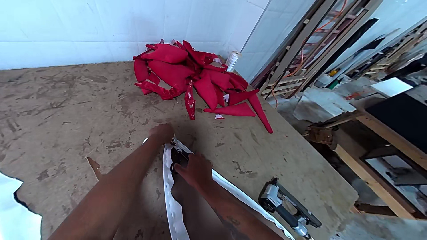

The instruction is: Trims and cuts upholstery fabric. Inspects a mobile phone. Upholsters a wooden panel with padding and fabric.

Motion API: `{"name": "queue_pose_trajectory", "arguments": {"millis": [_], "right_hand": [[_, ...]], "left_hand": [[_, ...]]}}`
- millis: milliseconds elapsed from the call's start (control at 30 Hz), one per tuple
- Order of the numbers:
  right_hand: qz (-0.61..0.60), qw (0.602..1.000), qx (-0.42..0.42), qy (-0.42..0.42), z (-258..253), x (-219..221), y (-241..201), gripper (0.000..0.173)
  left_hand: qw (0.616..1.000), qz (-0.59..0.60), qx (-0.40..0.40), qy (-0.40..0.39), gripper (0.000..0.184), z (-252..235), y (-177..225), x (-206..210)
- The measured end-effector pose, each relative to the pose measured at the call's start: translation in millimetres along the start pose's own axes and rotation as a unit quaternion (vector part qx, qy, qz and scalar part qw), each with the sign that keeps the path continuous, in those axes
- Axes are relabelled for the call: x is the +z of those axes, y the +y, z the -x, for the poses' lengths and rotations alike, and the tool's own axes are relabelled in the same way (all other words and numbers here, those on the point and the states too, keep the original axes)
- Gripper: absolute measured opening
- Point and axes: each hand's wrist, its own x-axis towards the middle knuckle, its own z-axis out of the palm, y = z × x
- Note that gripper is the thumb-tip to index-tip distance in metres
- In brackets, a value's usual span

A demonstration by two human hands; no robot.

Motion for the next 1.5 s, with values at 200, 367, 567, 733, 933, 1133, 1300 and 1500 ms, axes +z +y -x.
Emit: {"name": "queue_pose_trajectory", "arguments": {"millis": [200, 367, 567, 733, 933, 1133, 1300, 1500], "right_hand": [[-0.005, 0.999, -0.023, -0.026, -2.0, 2.6, -2.8, 0.073], [-0.020, 0.996, -0.068, -0.056, 4.7, 4.0, -1.7, 0.063], [-0.038, 0.999, -0.024, 0.016, -13.5, -4.3, -22.5, 0.086], [-0.044, 0.998, -0.048, -0.002, -30.7, -2.4, -30.0, 0.077], [-0.052, 0.992, -0.099, -0.057, -26.2, -4.4, -21.2, 0.062], [-0.060, 0.998, -0.037, -0.007, -28.5, -11.7, -45.6, 0.076], [-0.087, 0.994, -0.067, -0.006, -43.1, -13.9, -49.3, 0.062], [-0.195, 0.973, -0.113, -0.045, -29.1, 0.0, -5.6, 0.051]], "left_hand": [[1.000, -0.025, 0.004, 0.003, 0.036, 8.3, -1.9, -3.3], [1.000, 0.018, -0.004, -0.002, 0.040, 9.2, -8.0, -4.1], [1.000, 0.012, -0.020, 0.017, 0.036, 13.1, -2.3, -0.2], [0.998, 0.038, -0.031, 0.026, 0.043, 0.0, -19.3, 5.7], [0.995, 0.082, -0.046, 0.042, 0.047, -8.4, -34.6, 3.6], [0.996, 0.064, -0.045, 0.047, 0.044, 6.8, -21.9, 6.3], [0.998, 0.047, -0.026, 0.041, 0.047, 5.7, -33.5, -1.2], [0.953, 0.255, 0.041, 0.156, 0.055, -2.0, -68.8, -68.7]]}}
